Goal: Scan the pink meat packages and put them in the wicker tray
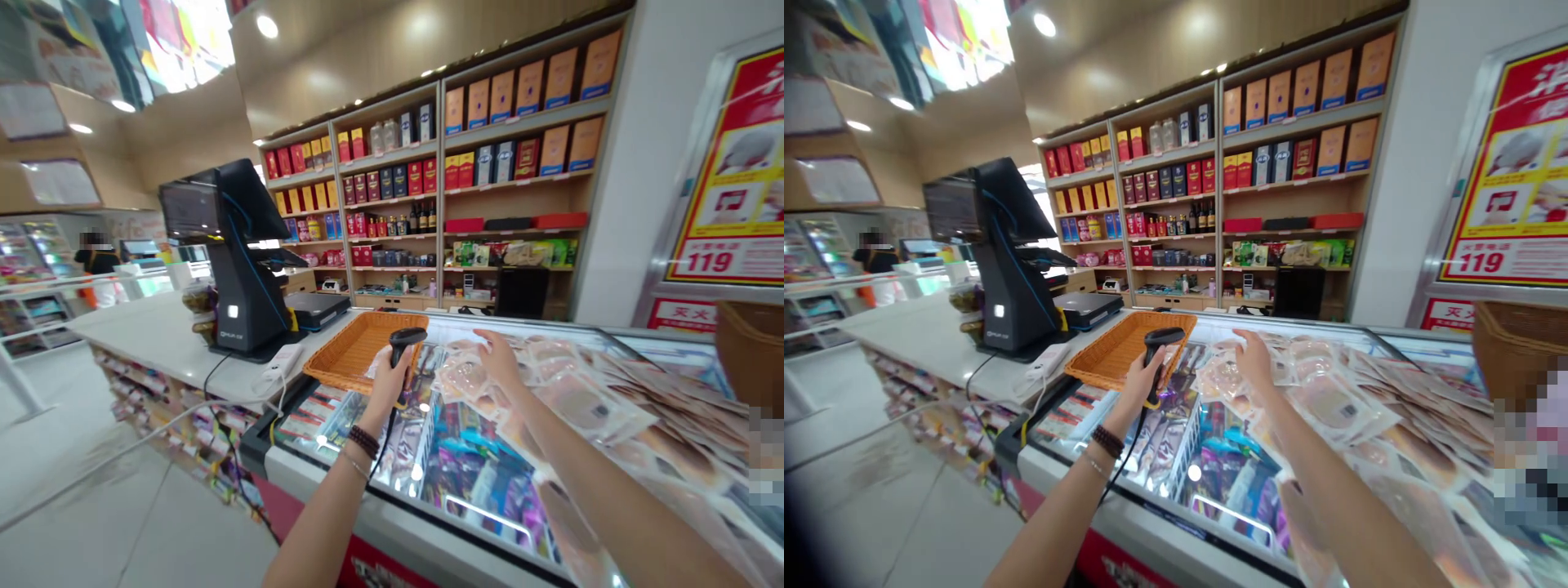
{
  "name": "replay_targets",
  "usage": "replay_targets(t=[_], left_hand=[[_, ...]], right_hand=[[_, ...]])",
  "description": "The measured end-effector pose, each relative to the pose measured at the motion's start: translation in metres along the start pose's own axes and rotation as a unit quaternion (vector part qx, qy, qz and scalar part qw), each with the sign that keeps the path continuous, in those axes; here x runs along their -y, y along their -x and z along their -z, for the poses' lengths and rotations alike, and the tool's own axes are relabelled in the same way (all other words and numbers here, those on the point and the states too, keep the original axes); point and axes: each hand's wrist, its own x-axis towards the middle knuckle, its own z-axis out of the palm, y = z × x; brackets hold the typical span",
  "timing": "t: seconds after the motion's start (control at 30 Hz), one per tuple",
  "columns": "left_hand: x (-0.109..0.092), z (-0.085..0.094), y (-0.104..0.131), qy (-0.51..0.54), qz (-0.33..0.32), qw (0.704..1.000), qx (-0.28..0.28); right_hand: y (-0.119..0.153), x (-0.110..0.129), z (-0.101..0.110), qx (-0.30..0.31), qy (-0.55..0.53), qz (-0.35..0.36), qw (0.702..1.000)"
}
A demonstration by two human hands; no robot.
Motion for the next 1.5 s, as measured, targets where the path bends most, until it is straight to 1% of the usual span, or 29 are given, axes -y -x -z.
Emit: replay_targets(t=[0.1,0.17,0.23,0.3,0.37,0.43,0.5,0.57,0.67,0.73,0.8,0.87,0.97,1.03,1.07,1.13,1.23,1.3,1.4,1.5], left_hand=[[0.000,-0.028,0.000,0.024,0.008,0.999,0.036],[0.002,-0.045,0.000,0.038,0.021,0.998,0.055],[0.005,-0.060,0.001,0.048,0.029,0.996,0.065],[0.009,-0.074,0.001,0.051,0.036,0.996,0.069],[0.014,-0.085,0.001,0.048,0.044,0.996,0.068],[0.022,-0.092,0.001,0.038,0.052,0.996,0.068],[0.033,-0.094,0.002,0.029,0.057,0.995,0.072],[0.043,-0.092,0.002,0.026,0.065,0.995,0.074],[0.055,-0.086,0.001,0.028,0.072,0.995,0.060],[0.059,-0.081,0.000,0.031,0.070,0.996,0.049],[0.061,-0.079,-0.001,0.035,0.064,0.996,0.046],[0.061,-0.079,-0.001,0.030,0.055,0.997,0.049],[0.061,-0.083,0.003,0.020,0.039,0.997,0.057],[0.061,-0.087,0.007,0.017,0.030,0.997,0.069],[0.061,-0.088,0.008,0.014,0.027,0.997,0.075],[0.060,-0.090,0.010,0.003,0.024,0.996,0.081],[0.061,-0.089,0.010,-0.008,0.024,0.997,0.070],[0.063,-0.088,0.009,-0.011,0.026,0.998,0.058],[0.066,-0.086,0.006,-0.014,0.036,0.998,0.056],[0.068,-0.086,0.005,-0.016,0.036,0.997,0.067]], right_hand=[[-0.003,-0.011,0.047,-0.031,0.029,-0.007,0.999],[-0.001,-0.018,0.073,-0.050,0.048,-0.010,0.998],[0.002,-0.023,0.092,-0.062,0.070,-0.022,0.995],[0.007,-0.026,0.100,-0.056,0.093,-0.037,0.993],[0.015,-0.025,0.098,-0.018,0.114,-0.052,0.992],[0.024,-0.021,0.089,0.050,0.143,-0.063,0.986],[0.035,-0.013,0.076,0.109,0.197,-0.071,0.972],[0.046,-0.004,0.062,0.127,0.265,-0.076,0.953],[0.055,0.007,0.043,0.114,0.327,-0.083,0.935],[0.056,0.009,0.034,0.110,0.333,-0.095,0.932],[0.055,0.006,0.030,0.101,0.320,-0.110,0.936],[0.053,-0.002,0.029,0.072,0.280,-0.128,0.949],[0.052,-0.017,0.032,0.001,0.158,-0.143,0.977],[0.052,-0.023,0.033,-0.036,0.098,-0.148,0.983],[0.052,-0.023,0.032,-0.044,0.097,-0.151,0.983],[0.052,-0.017,0.028,-0.036,0.158,-0.155,0.975],[0.052,0.000,0.020,0.012,0.281,-0.138,0.950],[0.051,0.008,0.017,0.039,0.314,-0.135,0.939],[0.048,0.008,0.016,0.046,0.296,-0.157,0.941],[0.045,-0.006,0.022,0.006,0.226,-0.168,0.960]])
